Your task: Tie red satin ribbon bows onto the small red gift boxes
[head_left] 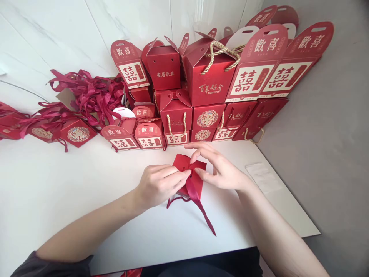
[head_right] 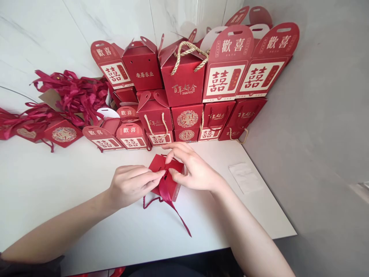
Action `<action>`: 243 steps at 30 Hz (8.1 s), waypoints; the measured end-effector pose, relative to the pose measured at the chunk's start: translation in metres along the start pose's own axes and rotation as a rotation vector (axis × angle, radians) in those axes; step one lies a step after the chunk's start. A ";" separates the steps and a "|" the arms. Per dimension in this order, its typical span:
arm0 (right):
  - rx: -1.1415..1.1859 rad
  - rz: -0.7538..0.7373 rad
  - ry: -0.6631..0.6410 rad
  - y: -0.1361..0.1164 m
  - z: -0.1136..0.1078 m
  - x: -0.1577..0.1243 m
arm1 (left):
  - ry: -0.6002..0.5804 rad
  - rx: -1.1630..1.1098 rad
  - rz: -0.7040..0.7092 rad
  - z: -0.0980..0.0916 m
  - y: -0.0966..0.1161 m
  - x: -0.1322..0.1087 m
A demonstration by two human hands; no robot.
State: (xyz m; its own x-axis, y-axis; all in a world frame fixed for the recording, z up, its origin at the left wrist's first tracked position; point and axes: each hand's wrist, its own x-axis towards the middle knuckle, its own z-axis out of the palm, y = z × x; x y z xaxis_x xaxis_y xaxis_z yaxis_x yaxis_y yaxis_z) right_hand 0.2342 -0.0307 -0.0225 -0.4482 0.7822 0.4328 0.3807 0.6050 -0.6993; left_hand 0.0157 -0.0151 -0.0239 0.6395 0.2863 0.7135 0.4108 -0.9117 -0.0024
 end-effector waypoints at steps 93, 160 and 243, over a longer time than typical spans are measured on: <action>0.388 0.272 -0.279 0.002 -0.016 -0.005 | -0.006 -0.091 -0.044 0.006 0.000 -0.004; 0.443 0.432 -0.322 0.011 -0.032 -0.009 | -0.782 -0.855 -0.713 -0.028 -0.040 0.021; 0.567 0.583 -0.126 0.018 0.002 -0.002 | -1.005 -0.694 -0.968 -0.042 -0.056 0.033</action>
State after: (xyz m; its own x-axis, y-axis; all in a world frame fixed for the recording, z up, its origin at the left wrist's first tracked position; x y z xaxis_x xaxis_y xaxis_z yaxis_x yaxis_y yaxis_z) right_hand 0.2407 -0.0218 -0.0369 -0.4046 0.9049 -0.1324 0.1294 -0.0867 -0.9878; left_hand -0.0132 0.0326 0.0286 0.5910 0.6378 -0.4940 0.7203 -0.1415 0.6790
